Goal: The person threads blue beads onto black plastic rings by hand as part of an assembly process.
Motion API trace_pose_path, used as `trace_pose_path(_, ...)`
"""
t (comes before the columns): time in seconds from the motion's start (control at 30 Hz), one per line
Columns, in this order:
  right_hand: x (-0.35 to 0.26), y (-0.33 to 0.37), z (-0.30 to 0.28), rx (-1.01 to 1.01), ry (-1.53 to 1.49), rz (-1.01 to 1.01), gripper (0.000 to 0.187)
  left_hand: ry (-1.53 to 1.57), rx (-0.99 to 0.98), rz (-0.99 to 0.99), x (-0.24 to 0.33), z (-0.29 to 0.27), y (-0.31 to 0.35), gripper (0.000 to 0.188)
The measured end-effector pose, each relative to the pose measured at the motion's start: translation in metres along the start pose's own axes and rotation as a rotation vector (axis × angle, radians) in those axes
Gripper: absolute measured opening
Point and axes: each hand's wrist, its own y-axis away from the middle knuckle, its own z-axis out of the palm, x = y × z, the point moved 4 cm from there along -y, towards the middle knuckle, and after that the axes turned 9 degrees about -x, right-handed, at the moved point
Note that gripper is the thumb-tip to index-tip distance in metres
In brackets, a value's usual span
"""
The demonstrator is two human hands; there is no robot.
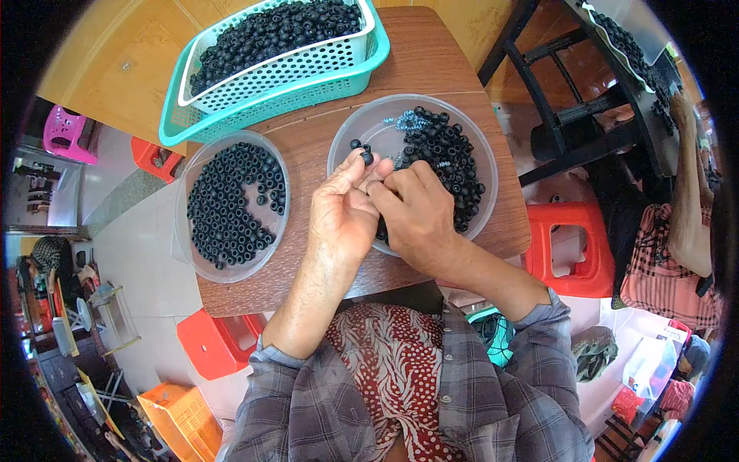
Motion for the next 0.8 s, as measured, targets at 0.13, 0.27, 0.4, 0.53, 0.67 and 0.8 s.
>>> trace_pose_path(0.13,-0.002,-0.002,0.003,0.025,0.015,-0.017,0.024,-0.008,-0.011,0.019,0.002,0.007,0.003,0.016)
trace_pose_path(0.27,0.001,-0.007,-0.001,0.001,-0.175,0.1,0.016,-0.035,-0.041,0.05,0.004,0.007,0.002,0.013)
trace_pose_path(0.4,0.008,-0.007,-0.003,-0.044,-0.372,0.186,0.012,-0.012,-0.048,0.045,0.002,0.009,0.002,0.012)
trace_pose_path(0.53,0.013,-0.008,-0.001,-0.125,-0.63,0.388,0.009,-0.06,-0.101,0.09,0.001,0.013,0.004,0.012)
trace_pose_path(0.67,0.012,-0.007,0.001,-0.204,-0.712,0.445,0.012,-0.065,-0.136,0.125,0.005,0.013,0.007,0.011)
trace_pose_path(0.8,0.008,-0.005,-0.002,-0.097,-0.56,0.27,0.012,-0.055,-0.138,0.161,0.004,0.006,0.004,0.013)
